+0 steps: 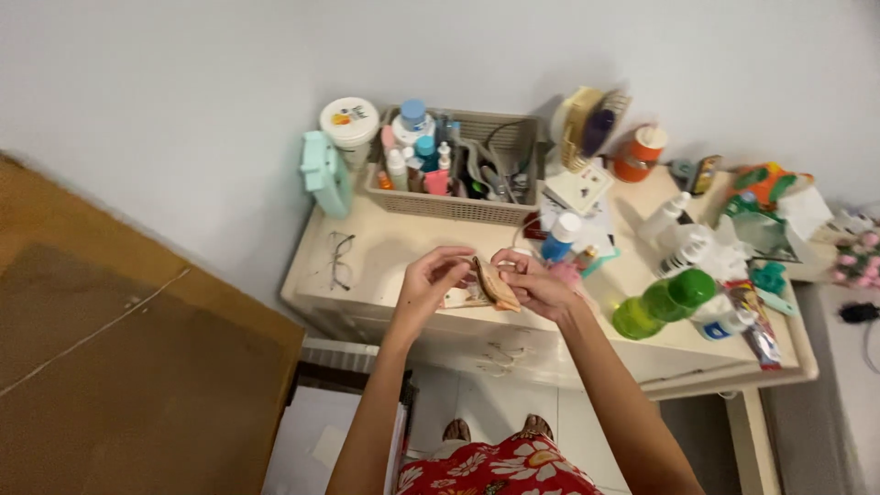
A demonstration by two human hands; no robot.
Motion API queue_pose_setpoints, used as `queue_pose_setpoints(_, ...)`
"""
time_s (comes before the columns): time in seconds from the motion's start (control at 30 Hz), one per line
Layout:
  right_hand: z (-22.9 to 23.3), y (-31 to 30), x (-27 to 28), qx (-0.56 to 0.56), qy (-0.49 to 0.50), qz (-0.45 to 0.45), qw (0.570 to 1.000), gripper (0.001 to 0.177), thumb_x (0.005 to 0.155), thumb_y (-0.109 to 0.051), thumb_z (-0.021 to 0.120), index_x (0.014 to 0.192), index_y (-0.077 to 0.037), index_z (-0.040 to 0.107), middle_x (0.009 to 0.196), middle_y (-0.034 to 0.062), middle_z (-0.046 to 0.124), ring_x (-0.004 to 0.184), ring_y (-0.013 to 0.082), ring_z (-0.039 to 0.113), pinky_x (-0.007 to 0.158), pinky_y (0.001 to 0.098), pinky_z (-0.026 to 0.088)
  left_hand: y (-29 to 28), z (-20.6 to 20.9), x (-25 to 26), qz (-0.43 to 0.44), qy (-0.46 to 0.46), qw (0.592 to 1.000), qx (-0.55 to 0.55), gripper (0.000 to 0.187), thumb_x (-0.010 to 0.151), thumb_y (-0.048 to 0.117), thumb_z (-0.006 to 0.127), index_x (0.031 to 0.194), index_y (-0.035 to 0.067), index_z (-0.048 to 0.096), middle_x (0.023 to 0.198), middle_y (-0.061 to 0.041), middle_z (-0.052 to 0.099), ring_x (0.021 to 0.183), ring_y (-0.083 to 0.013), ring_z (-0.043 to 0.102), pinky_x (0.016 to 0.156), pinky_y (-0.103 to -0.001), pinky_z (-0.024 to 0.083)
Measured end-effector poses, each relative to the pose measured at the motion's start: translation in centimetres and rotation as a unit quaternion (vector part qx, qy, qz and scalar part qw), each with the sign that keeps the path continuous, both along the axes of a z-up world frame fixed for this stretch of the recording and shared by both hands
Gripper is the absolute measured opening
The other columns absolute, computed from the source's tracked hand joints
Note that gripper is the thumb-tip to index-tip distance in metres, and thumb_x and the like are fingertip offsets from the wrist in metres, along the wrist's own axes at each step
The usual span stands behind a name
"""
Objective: The person counts currency by hand on a dresser, places it into a small bag, and then packs a plastic packet and a blister pack of pills into the same bag before hanging it on a wall hook.
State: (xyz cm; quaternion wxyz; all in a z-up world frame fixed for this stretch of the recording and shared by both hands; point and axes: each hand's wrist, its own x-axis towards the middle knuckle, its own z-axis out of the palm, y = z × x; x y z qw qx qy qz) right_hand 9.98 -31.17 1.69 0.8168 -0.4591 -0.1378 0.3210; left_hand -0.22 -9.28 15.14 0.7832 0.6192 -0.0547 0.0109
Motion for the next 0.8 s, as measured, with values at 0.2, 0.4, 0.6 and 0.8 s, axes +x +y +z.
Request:
queue_pose_setpoints(0.2, -3.2, 3.5, 0.7, 0.054, 0.014, 0.064, 0.996, 0.028, 0.092, -0.014, 0.073, 0.112, -0.006, 0.054, 0.075, -0.0027, 0.059, 0.038, -0.0037, 0.036, 0.033, 0.0110, 0.033, 1.4, -2.3, 0.6, 0.001, 0.013, 1.000, 0.012, 0.029, 0.094, 0.021, 0.074, 0.118, 0.005, 0.073, 0.094, -0.014, 0.075, 0.083, -0.0204, 0.074, 0.073, -0.029, 0.061)
queue_pose_setpoints(0.4, -2.4, 3.6, 0.9, 0.043, 0.011, 0.075, 0.996, 0.030, 0.092, -0.016, 0.072, 0.113, -0.008, 0.052, 0.074, -0.0055, 0.057, 0.040, -0.0038, 0.038, 0.035, 0.0115, 0.035, 2.3, -1.0, 0.9, 0.005, 0.024, 0.998, 0.066, 0.027, 0.091, 0.018, 0.077, 0.115, 0.006, 0.074, 0.095, -0.015, 0.075, 0.089, -0.0214, 0.073, 0.078, -0.033, 0.061)
queue_pose_setpoints(0.6, -3.7, 3.2, 1.4, 0.073, 0.032, 0.061, 0.995, 0.031, 0.094, -0.014, 0.070, 0.114, -0.005, 0.050, 0.077, -0.0028, 0.060, 0.039, -0.0043, 0.039, 0.036, 0.0120, 0.037, 2.4, -0.9, 1.9, -0.035, 0.029, 0.997, 0.062, 0.029, 0.094, 0.019, 0.073, 0.119, 0.005, 0.074, 0.106, -0.014, 0.074, 0.101, -0.0220, 0.067, 0.086, -0.037, 0.059)
queue_pose_setpoints(0.8, -1.9, 3.3, 1.2, -0.005, 0.040, 0.033, 0.999, 0.038, 0.092, -0.022, 0.070, 0.122, -0.012, 0.049, 0.096, 0.0069, 0.071, 0.055, 0.0076, 0.061, 0.051, 0.0233, 0.054, 3.1, -0.6, 2.6, -0.029, 0.005, 0.988, 0.154, 0.031, 0.087, 0.008, 0.072, 0.118, 0.005, 0.073, 0.111, -0.015, 0.073, 0.104, -0.0250, 0.069, 0.085, -0.037, 0.060)
